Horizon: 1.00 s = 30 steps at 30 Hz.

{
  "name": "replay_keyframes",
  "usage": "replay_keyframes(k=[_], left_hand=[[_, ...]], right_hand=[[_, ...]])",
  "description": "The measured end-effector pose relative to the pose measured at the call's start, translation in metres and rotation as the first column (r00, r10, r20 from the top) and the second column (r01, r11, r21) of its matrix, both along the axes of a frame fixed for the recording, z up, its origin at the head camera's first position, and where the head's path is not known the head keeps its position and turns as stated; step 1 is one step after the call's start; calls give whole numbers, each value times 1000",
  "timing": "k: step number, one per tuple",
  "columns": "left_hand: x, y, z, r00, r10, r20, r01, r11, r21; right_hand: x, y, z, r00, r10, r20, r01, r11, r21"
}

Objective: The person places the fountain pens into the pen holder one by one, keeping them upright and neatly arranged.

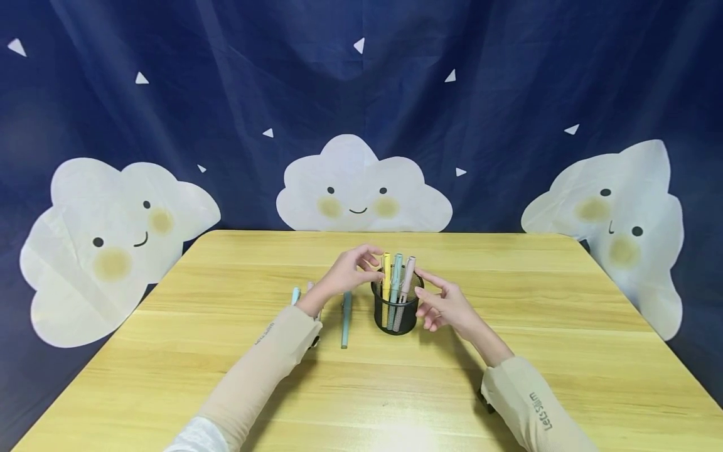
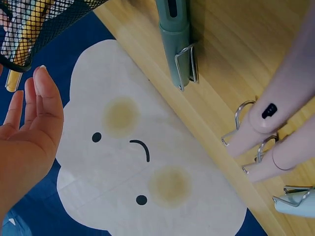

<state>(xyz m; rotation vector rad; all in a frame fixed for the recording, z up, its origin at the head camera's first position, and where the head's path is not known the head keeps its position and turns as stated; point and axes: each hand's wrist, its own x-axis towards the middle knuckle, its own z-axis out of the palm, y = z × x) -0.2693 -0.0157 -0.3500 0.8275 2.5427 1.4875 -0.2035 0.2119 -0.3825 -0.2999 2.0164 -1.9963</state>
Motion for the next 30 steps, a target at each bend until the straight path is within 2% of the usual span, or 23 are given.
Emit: replay_keyframes(k=[7,19,22,27,30], left_hand=[[2,-6,0,1000,-14,24,13,999,34],[6,-18,3,998,-1,69,-3,998,59],[11,-21,9,996,-3,86,-3,998,64],[27,-27,26,996,3,89,-9,998,60],[29,-29,27,997,3,81,-8,998,58]], right_hand=[[0,0,0,1000,0,0,0,1000,-1],[-1,1,-1,1000,3,-3,-3,1000,7],[-1,1,-1,1000,1,-5,-1,1000,18],[0,0,-1,1000,-1,-3,1,1000,23],[0,0,-1,1000,-4,-4,4,1000,23]])
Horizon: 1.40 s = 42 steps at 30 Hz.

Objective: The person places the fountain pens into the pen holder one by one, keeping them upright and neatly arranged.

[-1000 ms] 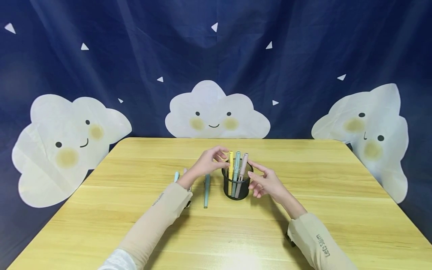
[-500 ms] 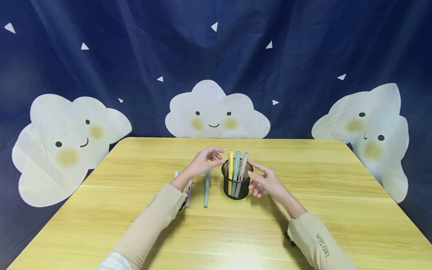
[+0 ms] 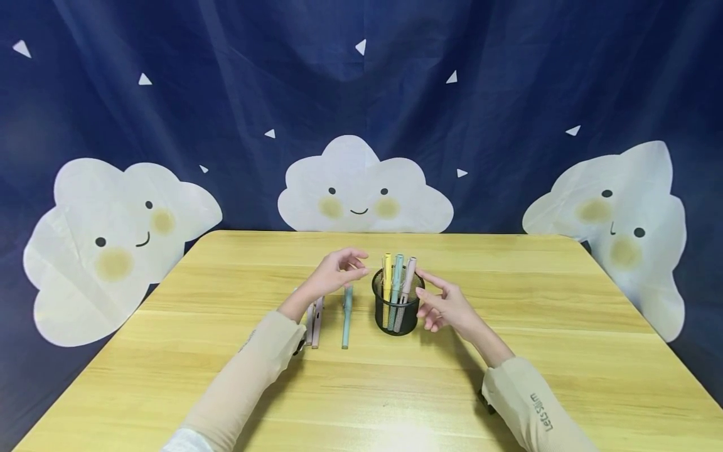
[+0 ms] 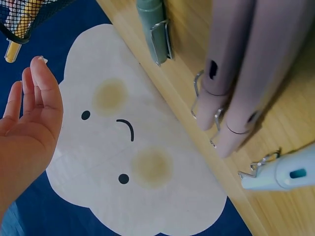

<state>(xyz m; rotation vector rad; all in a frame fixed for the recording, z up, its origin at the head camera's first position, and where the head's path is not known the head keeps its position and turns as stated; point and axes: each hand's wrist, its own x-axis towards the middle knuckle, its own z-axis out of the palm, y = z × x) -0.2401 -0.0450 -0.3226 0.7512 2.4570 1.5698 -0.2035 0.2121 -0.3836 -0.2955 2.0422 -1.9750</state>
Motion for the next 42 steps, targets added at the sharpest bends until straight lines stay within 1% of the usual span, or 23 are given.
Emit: replay_keyframes(k=[7,12,19,30,36,39,40,42], left_hand=[[-20,-8,-27,1000,-6,3,6,1000,15],[-22,-14,-33,1000,-3,6,3,1000,11],[-21,-24,-34,1000,3,30,-4,1000,29],[-20,-42,-36,999,35,17,-35,999,9],[-18,-50,-35,999,47,5,-48,999,23],[-18,-54,-35,999,44,-7,-43,999,23],[-17,-55,-34,999,39,-15,-39,999,21],[-11,-57,-28,999,37,-6,-36,999,17]], right_hand=[[0,0,0,1000,-2,0,2,1000,4],[0,0,1,1000,-4,1,4,1000,8],[1,0,1,1000,-1,-2,1,1000,6],[1,-1,2,1000,-3,1,3,1000,4],[1,-1,1,1000,-1,-4,1,1000,0],[1,0,1,1000,-1,-5,1,1000,2],[0,0,1,1000,-1,-5,1,1000,3],[0,0,0,1000,-1,-5,1,1000,5]])
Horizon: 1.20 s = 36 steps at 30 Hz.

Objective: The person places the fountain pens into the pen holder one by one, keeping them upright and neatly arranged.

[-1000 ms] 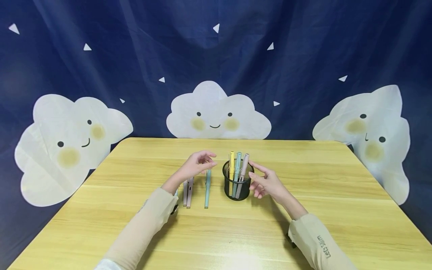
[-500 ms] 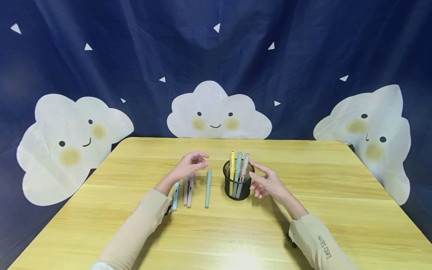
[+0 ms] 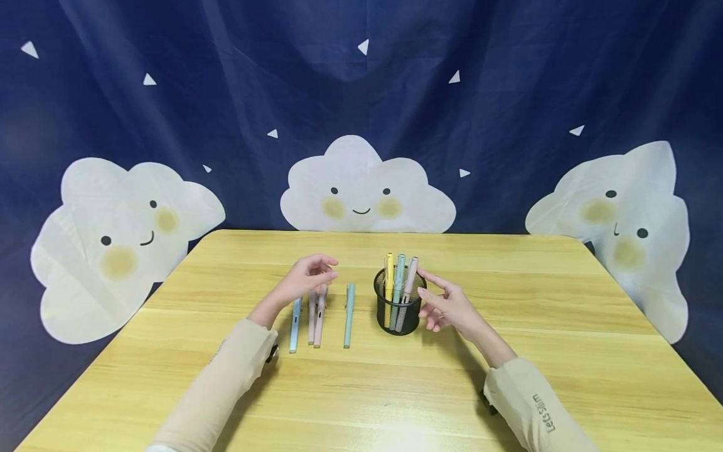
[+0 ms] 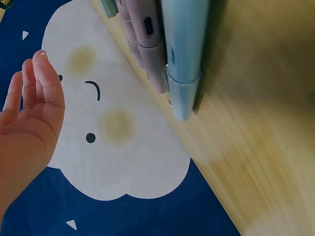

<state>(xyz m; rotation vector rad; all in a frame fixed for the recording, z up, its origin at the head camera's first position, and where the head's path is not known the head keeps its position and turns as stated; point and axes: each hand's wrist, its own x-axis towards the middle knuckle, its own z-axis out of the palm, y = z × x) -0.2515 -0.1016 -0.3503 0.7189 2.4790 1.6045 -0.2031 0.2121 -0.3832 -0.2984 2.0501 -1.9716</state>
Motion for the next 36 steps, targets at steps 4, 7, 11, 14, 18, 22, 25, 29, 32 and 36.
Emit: replay_keyframes(k=[4,7,11,14,18,22,25,29,32,36], left_hand=[[11,-2,12,1000,10,11,-9,1000,-10],[10,-7,9,999,26,18,-26,1000,-7],[0,-16,-6,999,47,13,-47,999,-20],[-5,-22,-14,997,76,-15,-77,995,-58],[-6,-26,-17,994,101,-44,-105,990,-91],[-7,-29,-18,994,106,-27,-108,991,-81],[-9,-33,-20,993,117,-6,-117,990,-72],[-10,-40,-23,992,122,-31,-124,990,-69],[-15,-47,-32,991,100,-90,-106,992,-61],[-15,-52,-33,984,122,-133,-137,985,-105]], right_hand=[[0,0,0,1000,2,6,-2,1000,-4],[1,1,0,1000,3,8,-3,1000,-7],[1,1,0,1000,1,10,0,1000,-5],[1,0,0,1000,4,8,-4,1000,-1],[2,0,1,1000,5,5,-5,1000,3],[2,0,1,1000,0,5,0,1000,0],[1,0,1,1000,-1,5,1,1000,-2],[1,0,2,1000,-1,7,1,1000,0],[2,-1,3,1000,-1,5,1,1000,4],[3,-1,4,1000,-3,3,3,1000,16]])
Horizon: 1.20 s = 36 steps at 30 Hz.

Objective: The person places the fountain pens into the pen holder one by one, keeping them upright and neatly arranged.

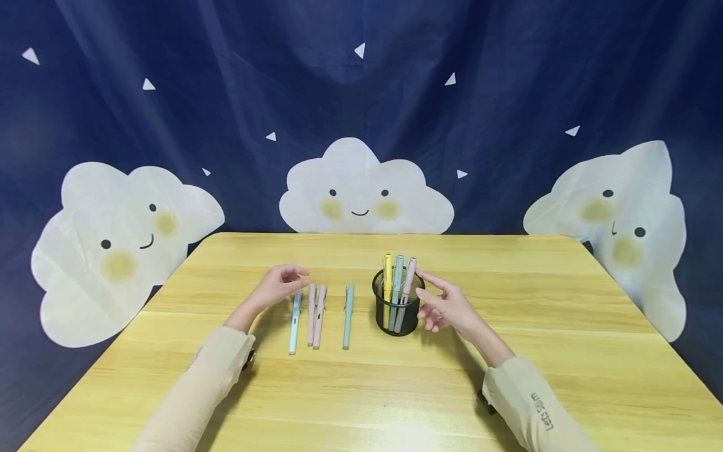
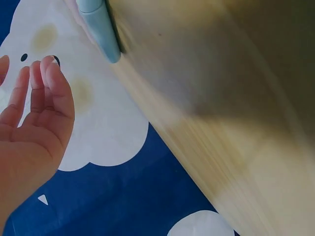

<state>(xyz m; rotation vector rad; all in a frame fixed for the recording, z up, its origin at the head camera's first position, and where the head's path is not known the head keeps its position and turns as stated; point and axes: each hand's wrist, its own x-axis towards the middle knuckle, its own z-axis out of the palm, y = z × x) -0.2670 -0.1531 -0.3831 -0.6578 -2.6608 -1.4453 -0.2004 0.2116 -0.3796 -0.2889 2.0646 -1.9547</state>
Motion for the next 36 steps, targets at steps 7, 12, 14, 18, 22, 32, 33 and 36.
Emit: replay_keyframes(k=[7,12,14,18,22,32,33,36], left_hand=[[7,-3,6,993,90,76,-84,994,-71],[9,-8,5,983,131,130,-117,987,-109],[9,-10,5,977,150,149,-131,982,-132],[9,-13,4,960,183,211,-151,976,-160],[10,-14,5,931,204,304,-156,972,-176],[11,-15,6,849,201,489,-116,973,-198],[11,-15,6,835,198,514,-116,975,-188],[12,-15,5,801,186,569,-111,980,-165]], right_hand=[[0,0,-1,1000,-2,2,2,1000,12],[0,0,0,1000,-4,-2,4,1000,9],[0,0,-1,1000,-4,-2,4,1000,9],[0,0,-1,1000,-3,-5,3,1000,8],[-1,0,-1,1000,0,-9,0,1000,5],[-1,0,0,1000,5,-16,-5,1000,4],[-1,0,0,1000,6,-16,-6,1000,6],[-1,0,-1,1000,7,-15,-7,1000,8]])
